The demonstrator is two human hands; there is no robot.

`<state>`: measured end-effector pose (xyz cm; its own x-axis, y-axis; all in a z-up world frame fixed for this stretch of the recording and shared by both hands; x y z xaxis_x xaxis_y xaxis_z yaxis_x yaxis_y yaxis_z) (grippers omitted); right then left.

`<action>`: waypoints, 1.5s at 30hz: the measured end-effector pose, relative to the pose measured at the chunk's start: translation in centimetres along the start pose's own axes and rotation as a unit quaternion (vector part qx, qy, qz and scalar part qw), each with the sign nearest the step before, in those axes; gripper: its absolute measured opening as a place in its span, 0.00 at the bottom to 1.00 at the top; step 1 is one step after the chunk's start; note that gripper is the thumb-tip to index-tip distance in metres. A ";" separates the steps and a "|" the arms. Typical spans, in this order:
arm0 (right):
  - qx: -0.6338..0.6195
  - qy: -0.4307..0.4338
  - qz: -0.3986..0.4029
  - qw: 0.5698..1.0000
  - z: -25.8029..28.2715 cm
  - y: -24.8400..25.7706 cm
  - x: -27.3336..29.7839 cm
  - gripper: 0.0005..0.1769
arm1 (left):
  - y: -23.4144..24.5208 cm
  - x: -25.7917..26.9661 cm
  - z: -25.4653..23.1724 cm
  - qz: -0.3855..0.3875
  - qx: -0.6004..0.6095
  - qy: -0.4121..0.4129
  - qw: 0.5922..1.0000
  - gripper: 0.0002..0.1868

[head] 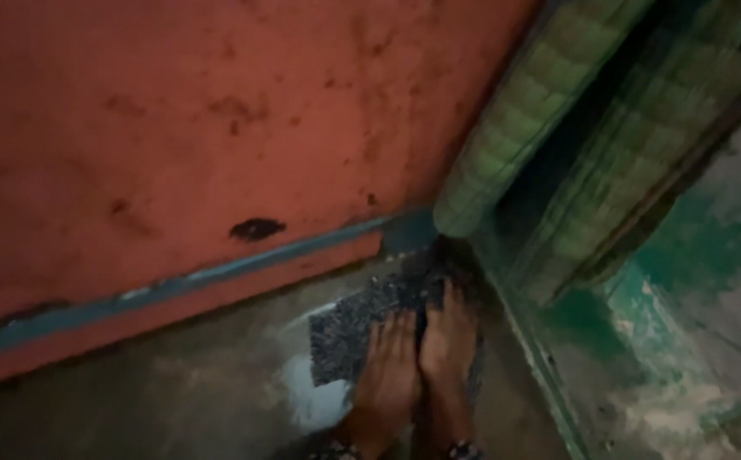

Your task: The recorder uses a wet cloth and a bucket of water to scrub the floor and the base of the walls in a transition area of a house.

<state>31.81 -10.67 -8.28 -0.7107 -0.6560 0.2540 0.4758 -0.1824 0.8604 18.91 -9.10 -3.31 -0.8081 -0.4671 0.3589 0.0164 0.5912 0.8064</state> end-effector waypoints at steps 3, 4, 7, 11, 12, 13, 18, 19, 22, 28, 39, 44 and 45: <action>-0.040 -0.015 0.057 0.997 5.2 7.0 -2.7 0.37 | 2.0 -4.6 -1.1 -0.025 0.088 -0.001 0.996 0.45; -0.042 -0.015 0.056 0.997 5.3 7.4 -3.9 0.37 | 3.3 -5.1 -2.0 -0.025 0.087 -0.002 0.996 0.45; -0.040 -0.004 0.043 0.998 6.0 7.2 -6.3 0.36 | 4.1 -7.5 -2.5 -0.088 0.360 0.041 0.928 0.38; -0.026 0.017 0.031 0.999 4.2 3.8 -10.4 0.35 | 2.4 -10.0 -1.7 -0.381 0.358 -0.024 0.852 0.34; -0.022 0.022 0.029 0.999 3.6 2.9 -11.1 0.35 | 2.0 -10.1 -1.6 -0.406 0.357 -0.030 0.841 0.33; -0.018 0.026 0.028 0.999 2.7 1.9 -11.7 0.35 | 2.7 -10.0 -1.7 -0.405 0.359 -0.027 0.840 0.33; -0.002 0.053 0.018 0.998 -0.7 -2.0 -14.2 0.33 | 4.7 -9.4 -2.8 -0.248 0.451 0.104 0.851 0.31; 0.003 0.060 0.014 0.998 -1.3 -2.3 -14.5 0.33 | 3.3 -9.8 -2.1 -0.251 0.454 0.104 0.849 0.31; 0.017 0.085 0.004 0.996 -2.6 -3.0 -15.3 0.32 | 0.7 -11.0 -2.3 -0.249 0.243 0.019 0.937 0.41; 0.026 0.118 -0.016 0.993 -3.4 -3.9 -15.8 0.31 | -0.1 -8.5 -2.8 -0.151 0.072 0.021 0.986 0.32; 0.244 0.004 -0.038 0.969 -2.9 0.4 2.4 0.24 | -3.2 2.9 -1.3 -0.229 0.164 -0.093 0.955 0.29; 0.121 -0.143 -0.036 0.982 0.2 2.3 12.2 0.40 | -7.2 9.4 1.0 -0.183 0.163 -0.083 0.966 0.30; 0.119 -0.187 0.002 0.975 0.6 1.9 14.3 0.42 | -8.6 10.5 1.9 -0.147 0.147 -0.062 0.976 0.31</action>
<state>22.22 -19.98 -2.79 -0.8692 -0.3351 0.3636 0.3780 0.0239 0.9255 9.18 -17.85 -7.38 -0.8185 -0.5716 0.0579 -0.3811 0.6156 0.6898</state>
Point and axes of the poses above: each hand's wrist, its own x-axis away from the middle knuckle, its own y-axis out of the back of the hand, z = x × y, the point moved 6 cm from there along -x, towards the middle knuckle, and after that the axes turned 8 degrees about z, right-handed, at the moved point
